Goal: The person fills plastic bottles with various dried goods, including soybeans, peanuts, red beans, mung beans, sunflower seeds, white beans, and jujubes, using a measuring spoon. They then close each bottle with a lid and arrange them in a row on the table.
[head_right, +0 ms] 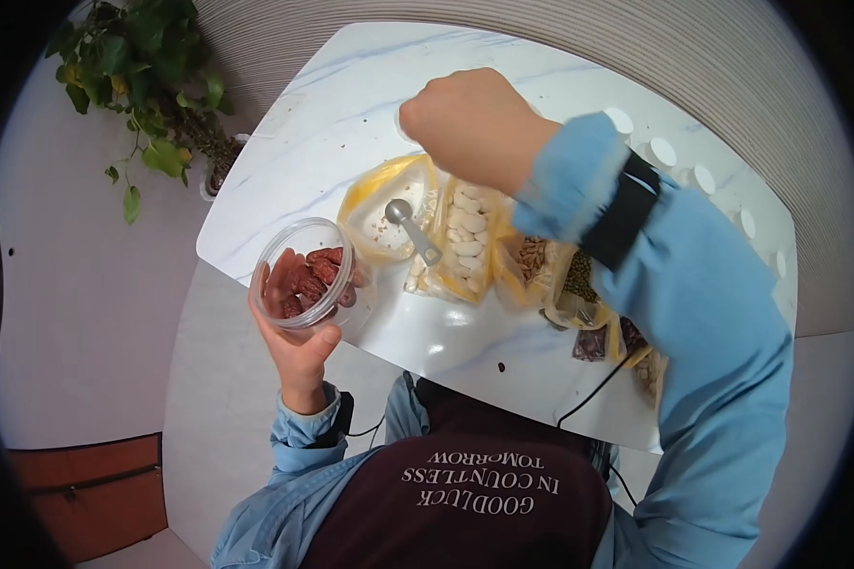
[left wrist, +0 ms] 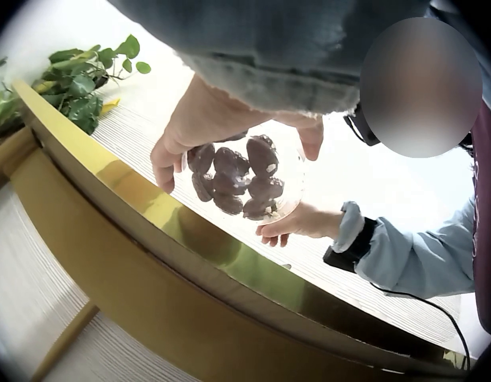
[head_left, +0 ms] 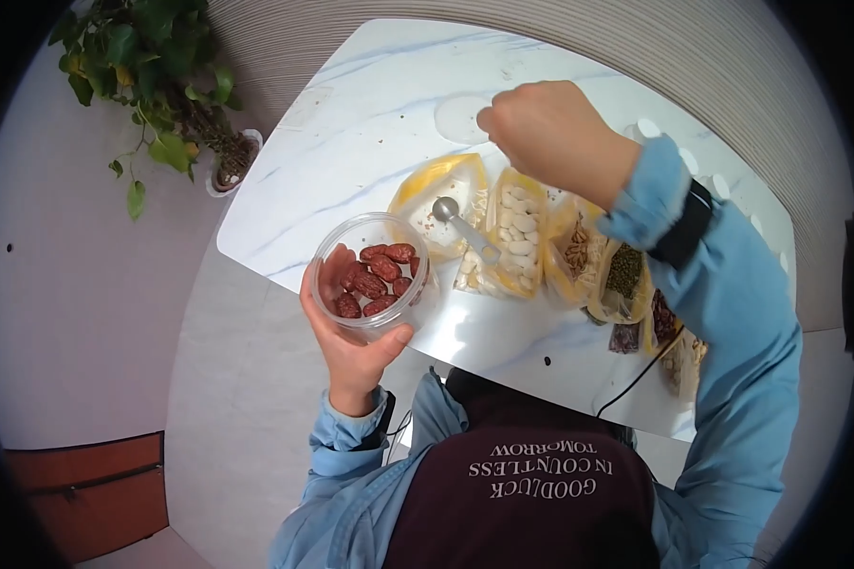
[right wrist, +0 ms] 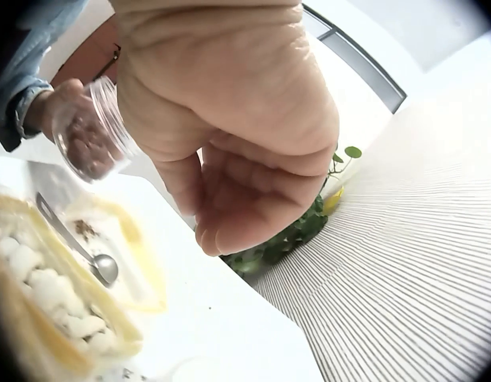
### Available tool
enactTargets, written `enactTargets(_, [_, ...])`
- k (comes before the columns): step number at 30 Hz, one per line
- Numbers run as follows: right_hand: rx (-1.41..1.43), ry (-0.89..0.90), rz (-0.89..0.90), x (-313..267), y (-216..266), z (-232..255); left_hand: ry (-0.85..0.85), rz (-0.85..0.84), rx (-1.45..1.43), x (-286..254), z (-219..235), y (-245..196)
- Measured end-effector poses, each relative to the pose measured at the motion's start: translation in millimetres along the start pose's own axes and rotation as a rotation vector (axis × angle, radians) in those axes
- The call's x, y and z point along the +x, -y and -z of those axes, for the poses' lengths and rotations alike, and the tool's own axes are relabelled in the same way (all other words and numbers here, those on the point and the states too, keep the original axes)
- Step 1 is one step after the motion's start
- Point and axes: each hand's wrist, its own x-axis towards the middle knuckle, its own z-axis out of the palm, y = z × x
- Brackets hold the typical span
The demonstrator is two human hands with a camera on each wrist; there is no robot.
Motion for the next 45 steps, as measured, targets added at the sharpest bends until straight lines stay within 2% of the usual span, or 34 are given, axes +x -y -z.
enactTargets(6, [-0.068,0.211,-0.044,49,-3,-44,0.008,-0.005,-0.002,-5,5,0])
enactTargets(9, [-0.133,0.202,-0.037,57,1,-70,0.003,0.002,0.007,-8,8,0])
enactTargets(12, [-0.182,0.370,-0.077,63,9,-82,0.000,0.011,0.023,-9,10,-2])
enactTargets(18, [-0.133,0.436,-0.119,66,9,-95,-0.001,0.034,0.007,-11,10,1])
enactTargets(21, [-0.092,0.346,-0.208,71,4,-100,0.011,0.031,0.007,-11,9,0])
enactTargets(24, [0.026,0.405,-0.351,78,2,-103,0.017,0.035,0.013,-12,8,-2])
enactTargets(27, [0.012,0.274,-0.460,73,3,-125,0.018,0.028,0.018,-11,9,-1])
enactTargets(30, [0.125,0.382,-0.383,74,2,-121,0.014,0.020,0.022,-10,10,1])
enactTargets(33, [0.207,0.514,-0.264,87,6,-90,0.011,0.034,0.012,-11,9,3])
enactTargets(37, [0.186,0.347,-0.417,87,9,-108,0.031,0.021,0.026,-10,9,4])
enactTargets(40, [0.063,0.279,-0.587,81,20,-123,0.034,0.015,0.038,-10,9,4])
enactTargets(43, [0.225,0.459,-0.619,86,16,-126,0.029,0.020,0.040,-10,9,3])
enactTargets(45, [0.320,0.534,-0.522,86,8,-124,0.028,0.018,0.042,-10,8,3])
